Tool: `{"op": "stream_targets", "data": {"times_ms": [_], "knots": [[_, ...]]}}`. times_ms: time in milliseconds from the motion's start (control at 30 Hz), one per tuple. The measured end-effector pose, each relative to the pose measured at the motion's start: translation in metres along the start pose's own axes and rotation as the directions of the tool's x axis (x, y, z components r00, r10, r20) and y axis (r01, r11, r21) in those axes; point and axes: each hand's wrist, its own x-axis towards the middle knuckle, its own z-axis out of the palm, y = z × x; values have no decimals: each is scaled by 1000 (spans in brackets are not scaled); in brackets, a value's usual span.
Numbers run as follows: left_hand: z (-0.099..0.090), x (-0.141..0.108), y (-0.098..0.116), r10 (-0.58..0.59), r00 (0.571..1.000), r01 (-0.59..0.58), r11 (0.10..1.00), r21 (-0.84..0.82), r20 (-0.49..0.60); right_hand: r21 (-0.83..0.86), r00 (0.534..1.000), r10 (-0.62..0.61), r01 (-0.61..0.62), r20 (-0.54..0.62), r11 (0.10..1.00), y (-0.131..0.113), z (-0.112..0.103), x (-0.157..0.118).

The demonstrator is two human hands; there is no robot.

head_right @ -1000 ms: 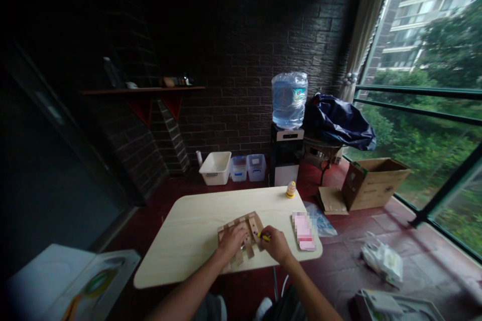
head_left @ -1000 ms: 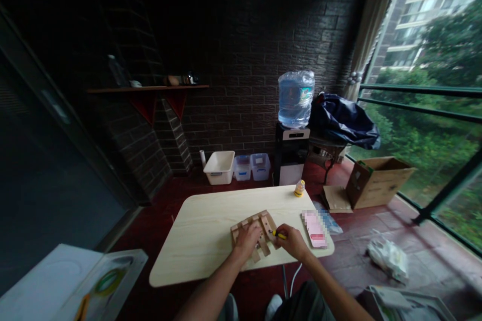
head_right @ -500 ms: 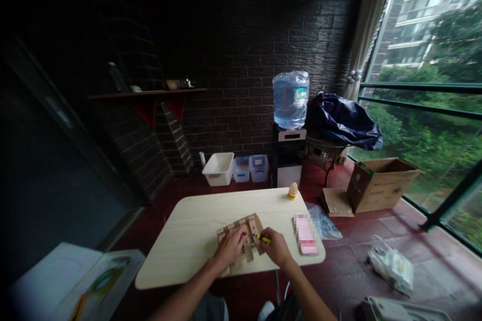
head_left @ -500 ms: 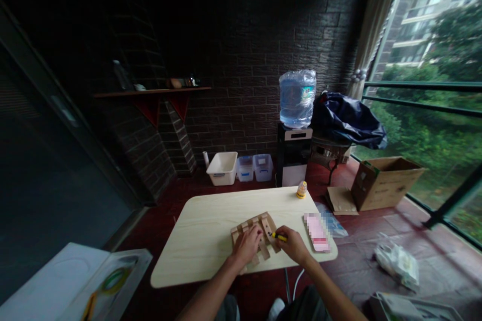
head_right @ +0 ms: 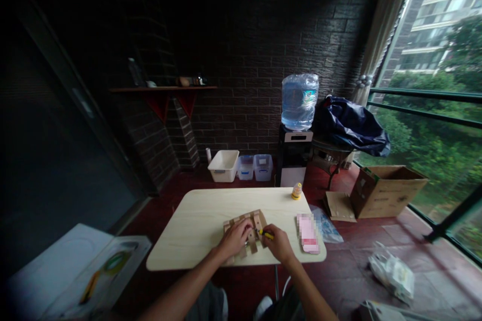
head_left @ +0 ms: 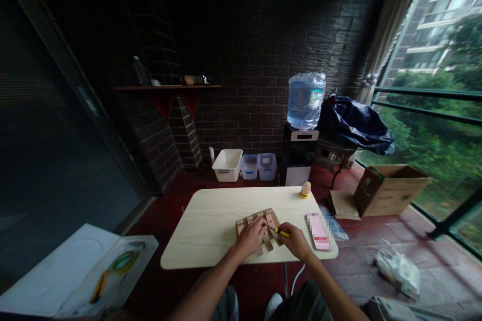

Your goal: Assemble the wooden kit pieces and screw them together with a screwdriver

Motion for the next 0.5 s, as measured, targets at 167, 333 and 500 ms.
{"op": "stream_targets", "data": {"times_ms": [167,333,500], "knots": [[-6,-4,-3,101,995,-100,995,-14,26,123,999,-40,43,-29,992,1,5,-5],[-15,-5,2,84,995,-83,996,-28,47,146,998,-63,65,-22,987,-2,5,-10],[-28,-4,6,25,983,1,990,-139,183,152,993,-105,95,58,984,1,-1,-17]]}}
